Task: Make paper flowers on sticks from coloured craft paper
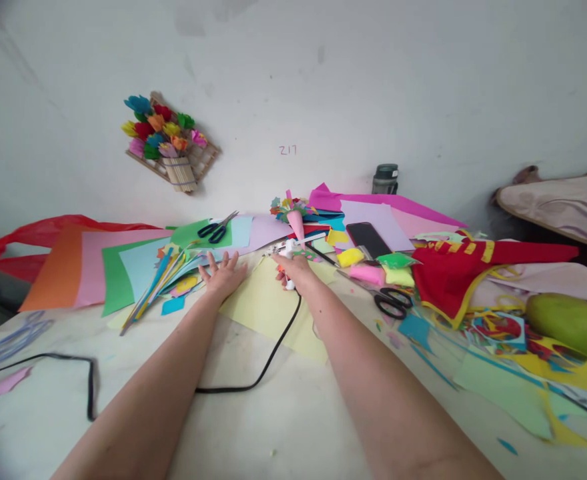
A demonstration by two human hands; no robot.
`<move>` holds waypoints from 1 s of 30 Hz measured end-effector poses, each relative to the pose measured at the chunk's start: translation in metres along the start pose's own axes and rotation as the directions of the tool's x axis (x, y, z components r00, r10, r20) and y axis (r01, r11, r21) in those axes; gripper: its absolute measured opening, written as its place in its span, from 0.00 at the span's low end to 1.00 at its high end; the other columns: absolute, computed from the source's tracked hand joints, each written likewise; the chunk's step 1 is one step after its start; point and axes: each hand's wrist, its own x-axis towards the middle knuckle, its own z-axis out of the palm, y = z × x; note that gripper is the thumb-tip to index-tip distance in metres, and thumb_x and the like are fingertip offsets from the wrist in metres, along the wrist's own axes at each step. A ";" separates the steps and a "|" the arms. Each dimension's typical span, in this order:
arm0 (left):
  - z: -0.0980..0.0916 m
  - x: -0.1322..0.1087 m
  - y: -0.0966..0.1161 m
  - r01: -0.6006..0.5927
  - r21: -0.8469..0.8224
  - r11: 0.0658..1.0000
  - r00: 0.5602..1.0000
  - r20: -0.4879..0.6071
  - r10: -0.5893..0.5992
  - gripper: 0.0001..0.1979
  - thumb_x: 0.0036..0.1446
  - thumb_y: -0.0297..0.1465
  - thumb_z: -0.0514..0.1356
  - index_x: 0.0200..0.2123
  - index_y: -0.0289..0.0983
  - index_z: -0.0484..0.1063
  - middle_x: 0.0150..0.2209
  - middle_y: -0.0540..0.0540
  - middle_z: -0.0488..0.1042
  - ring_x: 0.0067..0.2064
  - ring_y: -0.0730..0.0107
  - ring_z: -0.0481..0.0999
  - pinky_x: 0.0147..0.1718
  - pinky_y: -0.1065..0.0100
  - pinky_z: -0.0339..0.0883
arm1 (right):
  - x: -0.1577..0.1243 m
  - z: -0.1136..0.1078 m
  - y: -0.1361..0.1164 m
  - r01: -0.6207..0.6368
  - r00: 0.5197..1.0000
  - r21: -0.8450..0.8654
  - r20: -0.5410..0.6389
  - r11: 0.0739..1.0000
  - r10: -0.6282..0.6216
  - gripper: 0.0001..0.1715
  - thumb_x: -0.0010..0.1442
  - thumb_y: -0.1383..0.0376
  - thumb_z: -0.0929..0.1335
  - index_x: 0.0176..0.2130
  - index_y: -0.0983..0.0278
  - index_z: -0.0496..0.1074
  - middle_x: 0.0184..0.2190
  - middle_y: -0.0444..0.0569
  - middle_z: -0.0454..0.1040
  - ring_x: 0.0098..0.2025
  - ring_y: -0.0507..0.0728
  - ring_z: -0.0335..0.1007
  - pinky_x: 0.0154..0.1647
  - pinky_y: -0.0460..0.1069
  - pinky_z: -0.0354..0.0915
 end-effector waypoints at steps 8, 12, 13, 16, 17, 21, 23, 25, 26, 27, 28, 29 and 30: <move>-0.001 -0.001 0.002 -0.018 0.043 0.999 0.999 0.042 0.016 0.34 0.52 0.51 0.43 0.61 0.46 0.50 0.64 0.50 0.43 0.62 0.51 0.20 0.56 0.43 0.19 | -0.004 0.005 -0.005 0.009 1.000 -0.053 0.006 0.999 -0.008 0.16 0.53 0.58 0.67 0.23 0.67 0.63 0.10 0.42 0.64 0.08 0.46 0.54 0.09 0.42 0.56; -0.004 -0.002 0.003 -0.014 0.047 0.999 0.998 0.063 0.011 0.34 0.52 0.51 0.42 0.61 0.46 0.51 0.64 0.50 0.43 0.62 0.51 0.22 0.56 0.43 0.21 | -0.005 0.007 -0.007 -0.006 1.000 -0.094 0.005 0.996 0.007 0.17 0.54 0.58 0.67 0.22 0.67 0.63 0.10 0.42 0.64 0.08 0.46 0.54 0.09 0.42 0.56; -0.004 -0.002 0.003 -0.014 0.049 0.999 0.998 0.066 0.011 0.34 0.52 0.51 0.42 0.61 0.46 0.51 0.64 0.50 0.43 0.62 0.51 0.22 0.56 0.43 0.22 | -0.004 0.007 -0.007 -0.010 1.000 -0.105 0.005 0.994 0.011 0.17 0.54 0.58 0.67 0.22 0.67 0.63 0.10 0.42 0.64 0.08 0.46 0.54 0.09 0.42 0.55; -0.004 -0.002 0.003 -0.009 0.050 0.999 0.997 0.076 0.005 0.34 0.52 0.51 0.42 0.61 0.47 0.51 0.64 0.50 0.43 0.62 0.50 0.22 0.56 0.43 0.21 | -0.003 0.007 -0.007 -0.017 1.000 -0.131 0.004 0.991 0.017 0.17 0.54 0.58 0.67 0.22 0.67 0.63 0.10 0.43 0.64 0.08 0.46 0.54 0.09 0.42 0.55; -0.004 -0.002 0.003 -0.006 0.049 0.999 0.997 0.078 0.002 0.34 0.52 0.52 0.42 0.61 0.47 0.51 0.64 0.50 0.43 0.62 0.50 0.21 0.56 0.43 0.21 | -0.002 0.008 -0.007 -0.018 1.000 -0.138 0.003 0.990 0.019 0.16 0.54 0.59 0.67 0.22 0.67 0.63 0.10 0.43 0.64 0.08 0.47 0.54 0.09 0.42 0.55; -0.002 0.000 0.002 -0.008 0.035 0.999 0.997 0.072 0.005 0.34 0.52 0.52 0.42 0.61 0.47 0.51 0.64 0.50 0.43 0.62 0.50 0.21 0.56 0.43 0.21 | -0.003 0.009 -0.009 -0.019 1.000 -0.166 -0.001 0.986 0.019 0.16 0.54 0.60 0.66 0.22 0.67 0.62 0.10 0.44 0.64 0.08 0.47 0.54 0.09 0.43 0.56; -0.001 0.001 0.001 -0.010 0.022 1.000 0.998 0.064 0.008 0.34 0.52 0.51 0.42 0.60 0.47 0.52 0.64 0.50 0.44 0.62 0.50 0.22 0.56 0.43 0.22 | -0.003 0.009 -0.009 -0.019 1.000 -0.175 -0.001 0.984 0.019 0.16 0.54 0.60 0.67 0.21 0.66 0.62 0.09 0.44 0.64 0.08 0.47 0.54 0.09 0.43 0.56; 0.000 0.001 -0.001 -0.007 -0.004 1.000 0.999 0.053 0.007 0.32 0.53 0.50 0.41 0.60 0.47 0.53 0.64 0.51 0.45 0.63 0.50 0.24 0.56 0.42 0.23 | -0.002 0.008 -0.009 -0.022 1.000 -0.159 0.002 0.987 0.022 0.16 0.53 0.59 0.67 0.22 0.66 0.62 0.09 0.44 0.64 0.09 0.47 0.54 0.09 0.43 0.57; 0.001 0.001 -0.002 -0.010 -0.020 1.000 0.999 0.043 0.011 0.31 0.54 0.50 0.40 0.60 0.48 0.53 0.64 0.51 0.45 0.63 0.50 0.25 0.56 0.41 0.24 | -0.001 0.007 -0.008 -0.026 1.000 -0.132 0.000 0.991 0.026 0.16 0.53 0.59 0.67 0.22 0.67 0.62 0.09 0.43 0.64 0.09 0.47 0.54 0.09 0.43 0.57; 0.001 0.001 -0.002 -0.017 -0.035 0.999 0.999 0.032 0.018 0.30 0.55 0.49 0.39 0.60 0.49 0.53 0.64 0.53 0.45 0.63 0.50 0.25 0.56 0.40 0.24 | 0.000 0.007 -0.007 -0.032 0.999 -0.093 -0.009 0.995 0.032 0.16 0.53 0.58 0.67 0.22 0.67 0.63 0.09 0.43 0.64 0.08 0.47 0.54 0.09 0.43 0.57; 0.001 0.001 -0.003 -0.028 -0.044 0.999 0.999 0.018 0.029 0.29 0.56 0.47 0.38 0.59 0.50 0.53 0.64 0.54 0.46 0.63 0.51 0.26 0.55 0.40 0.24 | 0.002 0.006 -0.006 -0.037 0.999 -0.048 -0.021 0.998 0.036 0.17 0.54 0.57 0.66 0.23 0.67 0.63 0.10 0.43 0.64 0.08 0.47 0.54 0.09 0.43 0.57; 0.000 0.001 -0.003 -0.048 -0.047 0.998 0.999 0.001 0.048 0.28 0.57 0.46 0.38 0.59 0.50 0.54 0.63 0.55 0.46 0.63 0.51 0.26 0.55 0.40 0.24 | 0.003 0.005 -0.005 -0.040 0.999 -0.005 -0.035 0.999 0.040 0.17 0.54 0.57 0.66 0.23 0.67 0.63 0.10 0.43 0.65 0.09 0.47 0.53 0.09 0.43 0.57; -0.001 0.001 -0.002 -0.075 -0.042 0.996 0.997 -0.018 0.075 0.26 0.58 0.44 0.38 0.59 0.51 0.54 0.63 0.56 0.46 0.63 0.53 0.26 0.55 0.40 0.23 | 0.004 0.004 -0.004 -0.042 0.998 0.029 -0.045 0.999 0.043 0.18 0.54 0.56 0.66 0.23 0.67 0.63 0.11 0.43 0.65 0.09 0.46 0.54 0.09 0.43 0.57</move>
